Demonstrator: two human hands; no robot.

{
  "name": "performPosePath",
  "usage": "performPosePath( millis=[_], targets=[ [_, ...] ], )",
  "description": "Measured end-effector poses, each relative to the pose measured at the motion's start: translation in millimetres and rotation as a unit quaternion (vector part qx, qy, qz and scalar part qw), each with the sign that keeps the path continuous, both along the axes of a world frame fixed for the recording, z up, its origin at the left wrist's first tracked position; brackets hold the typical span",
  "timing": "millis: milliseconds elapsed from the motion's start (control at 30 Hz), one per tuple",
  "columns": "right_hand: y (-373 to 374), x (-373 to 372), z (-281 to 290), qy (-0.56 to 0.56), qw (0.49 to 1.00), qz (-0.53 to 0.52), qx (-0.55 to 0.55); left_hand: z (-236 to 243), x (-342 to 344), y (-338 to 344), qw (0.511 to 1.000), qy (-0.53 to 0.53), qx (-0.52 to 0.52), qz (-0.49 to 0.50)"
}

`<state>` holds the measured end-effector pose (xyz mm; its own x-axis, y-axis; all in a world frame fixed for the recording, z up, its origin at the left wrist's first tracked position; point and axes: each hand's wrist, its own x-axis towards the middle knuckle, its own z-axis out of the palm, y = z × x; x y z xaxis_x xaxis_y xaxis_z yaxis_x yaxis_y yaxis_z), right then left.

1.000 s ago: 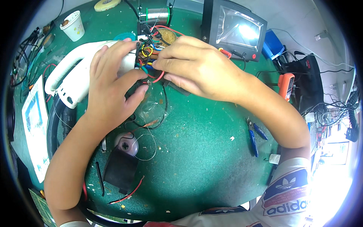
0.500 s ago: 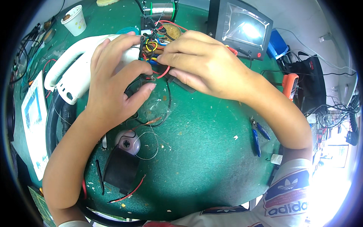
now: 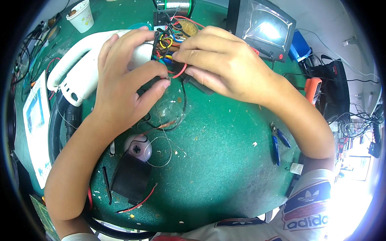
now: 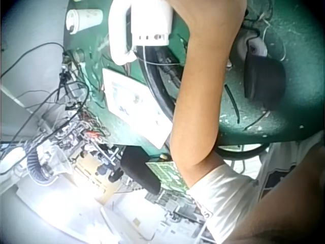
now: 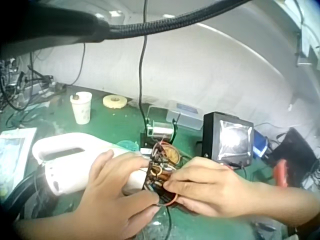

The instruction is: The person solders wires inside a handheld device casing using a soldering iron and solder wire, then manipulates the internal wires and components by hand.

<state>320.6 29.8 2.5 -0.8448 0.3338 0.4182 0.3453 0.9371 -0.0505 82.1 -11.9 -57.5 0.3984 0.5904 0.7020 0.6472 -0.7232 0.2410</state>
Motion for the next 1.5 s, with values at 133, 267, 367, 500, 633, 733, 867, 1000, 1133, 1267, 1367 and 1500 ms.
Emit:
performPosePath(
  millis=[133,267,367,500,633,733,867,1000,1133,1267,1367,1500],
  targets=[
    [0.4,0.4,0.9,-0.006,1.0,0.0,0.002,4.4,0.4,-1.9,1.0,-0.01,-0.029,-0.004],
    [0.0,0.0,0.5,-0.002,1.0,-0.003,-0.002,2.6,1.1,-2.0,1.0,-0.006,-0.018,-0.002],
    [0.6,-0.5,-0.4,0.004,1.0,-0.004,-0.005,1.1,2.4,-3.5,1.0,-0.002,-0.013,0.006],
    [0.3,-0.7,-0.7,0.007,1.0,-0.008,-0.004,1.2,4.8,-5.9,1.0,-0.002,-0.016,0.018],
    [0.0,-0.4,0.3,0.005,1.0,-0.006,-0.003,3.3,5.3,-6.8,0.999,-0.005,-0.027,0.019],
    [0.7,-0.2,0.3,0.002,1.0,-0.002,-0.002,6.5,6.2,-8.2,0.998,-0.023,-0.05,0.017],
    [2.0,-0.5,0.7,0.003,1.0,0.004,-0.002,3.8,4.8,-7.2,0.999,-0.012,-0.031,0.014],
    [1.8,-0.7,0.8,0.001,1.0,0.003,-0.003,1.2,4.8,-5.9,1.0,-0.007,-0.021,0.014],
    [1.3,-1.3,0.5,0.003,1.0,0.001,-0.004,0.9,5.0,-5.5,1.0,-0.008,-0.017,0.016],
    [1.3,-1.3,0.9,-0.003,1.0,0.003,-0.001,1.4,4.1,-6.6,1.0,-0.008,-0.022,0.014],
    [1.1,-0.7,2.0,-0.008,1.0,0.006,-0.003,5.0,4.9,-7.6,0.999,-0.018,-0.039,0.011],
    [1.8,-0.7,2.7,-0.007,1.0,0.009,0.004,1.0,4.6,-5.0,1.0,0.001,-0.017,0.023]
  ],
)
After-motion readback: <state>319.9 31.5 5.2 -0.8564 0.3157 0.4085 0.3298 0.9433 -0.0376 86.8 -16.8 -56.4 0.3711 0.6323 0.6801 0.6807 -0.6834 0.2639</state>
